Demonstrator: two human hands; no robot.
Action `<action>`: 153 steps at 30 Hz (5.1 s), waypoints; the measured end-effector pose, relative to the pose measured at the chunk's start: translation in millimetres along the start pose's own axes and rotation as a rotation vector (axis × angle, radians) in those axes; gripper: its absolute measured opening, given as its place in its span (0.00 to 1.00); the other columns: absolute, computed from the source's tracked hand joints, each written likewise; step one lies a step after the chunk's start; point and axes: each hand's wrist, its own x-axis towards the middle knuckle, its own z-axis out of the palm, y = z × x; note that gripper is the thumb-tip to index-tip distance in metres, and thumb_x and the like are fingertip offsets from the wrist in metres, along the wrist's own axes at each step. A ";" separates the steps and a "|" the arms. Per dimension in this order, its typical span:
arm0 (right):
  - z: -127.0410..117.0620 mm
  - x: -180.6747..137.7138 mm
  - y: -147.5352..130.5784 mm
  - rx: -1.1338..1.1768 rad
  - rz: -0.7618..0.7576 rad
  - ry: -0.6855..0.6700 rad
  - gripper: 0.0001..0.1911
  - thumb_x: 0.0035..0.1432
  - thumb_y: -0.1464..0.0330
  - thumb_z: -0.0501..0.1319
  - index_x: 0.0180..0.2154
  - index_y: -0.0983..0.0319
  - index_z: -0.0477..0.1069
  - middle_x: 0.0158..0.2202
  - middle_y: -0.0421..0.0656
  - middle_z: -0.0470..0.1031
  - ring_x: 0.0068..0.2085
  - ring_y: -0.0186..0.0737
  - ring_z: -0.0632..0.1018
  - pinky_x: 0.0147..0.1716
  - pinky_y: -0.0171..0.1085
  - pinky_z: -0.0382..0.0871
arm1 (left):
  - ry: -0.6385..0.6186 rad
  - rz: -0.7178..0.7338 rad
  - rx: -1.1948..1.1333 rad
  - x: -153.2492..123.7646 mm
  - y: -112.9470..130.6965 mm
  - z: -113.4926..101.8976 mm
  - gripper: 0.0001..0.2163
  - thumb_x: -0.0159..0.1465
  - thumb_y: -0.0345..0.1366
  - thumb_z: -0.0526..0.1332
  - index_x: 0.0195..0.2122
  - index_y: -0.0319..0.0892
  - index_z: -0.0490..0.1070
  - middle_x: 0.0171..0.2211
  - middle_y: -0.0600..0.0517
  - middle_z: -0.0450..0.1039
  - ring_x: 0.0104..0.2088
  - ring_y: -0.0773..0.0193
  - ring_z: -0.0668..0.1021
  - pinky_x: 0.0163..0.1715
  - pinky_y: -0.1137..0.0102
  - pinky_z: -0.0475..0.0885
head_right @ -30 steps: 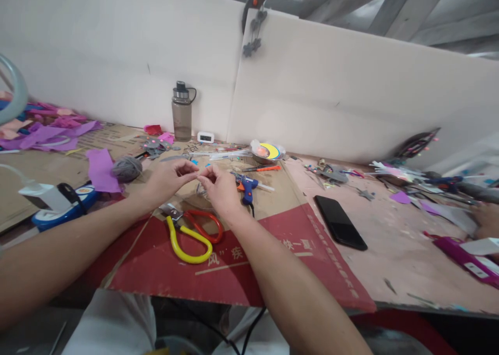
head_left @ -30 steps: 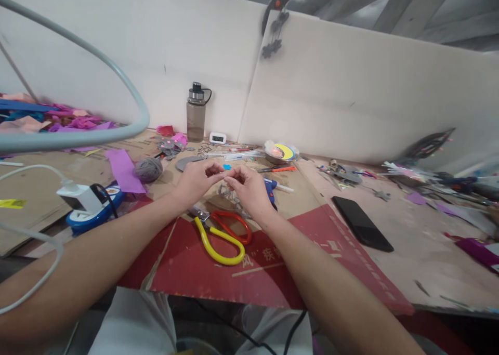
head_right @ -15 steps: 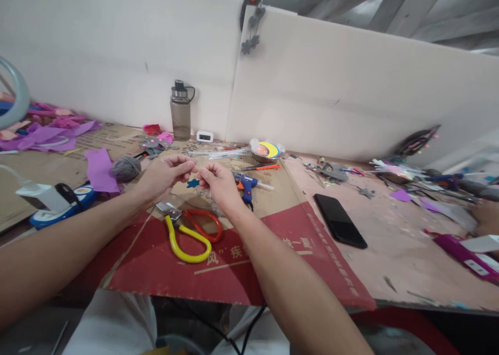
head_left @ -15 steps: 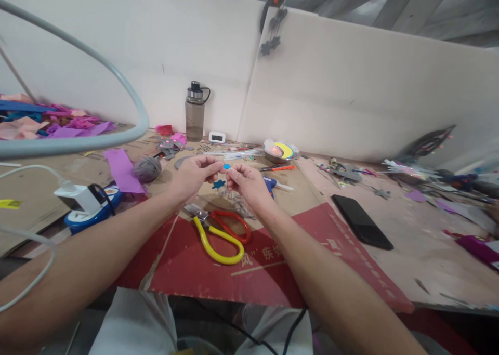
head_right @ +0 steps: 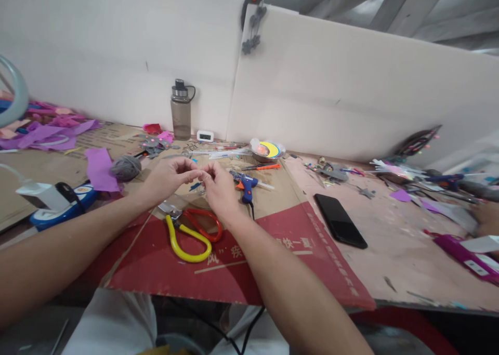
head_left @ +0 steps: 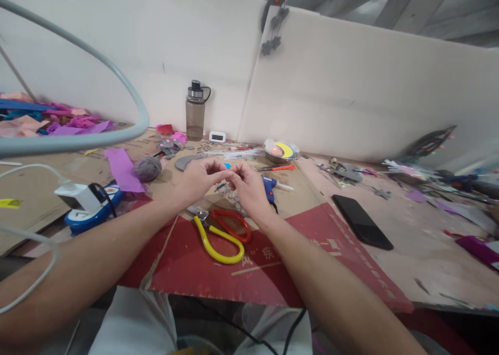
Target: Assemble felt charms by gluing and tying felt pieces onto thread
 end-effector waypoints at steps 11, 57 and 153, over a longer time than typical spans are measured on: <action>5.7 0.1 -10.5 0.485 0.173 -0.025 0.13 0.50 0.60 0.65 0.27 0.60 0.63 0.24 0.35 0.66 0.24 0.28 0.65 0.24 0.31 0.62 | -0.039 -0.091 -0.542 1.7 -2.2 7.1 0.16 0.56 0.48 0.64 0.24 0.40 0.66 0.22 0.54 0.64 0.24 0.69 0.66 0.26 0.71 0.62; 11.1 -6.4 -3.9 0.256 0.065 -0.056 0.11 0.58 0.59 0.59 0.38 0.58 0.61 0.26 0.34 0.69 0.24 0.30 0.68 0.25 0.32 0.62 | -0.068 -0.035 -0.290 -1.3 -4.1 7.5 0.14 0.56 0.45 0.66 0.25 0.38 0.69 0.21 0.55 0.66 0.23 0.70 0.68 0.24 0.74 0.62; -7.7 -1.5 -15.1 -0.438 -0.183 0.095 0.02 0.53 0.70 0.58 0.29 0.58 0.68 0.28 0.42 0.72 0.31 0.39 0.70 0.34 0.39 0.61 | 0.018 0.001 0.077 -6.6 5.3 4.1 0.06 0.55 0.36 0.63 0.28 0.39 0.76 0.26 0.53 0.76 0.28 0.66 0.74 0.30 0.72 0.66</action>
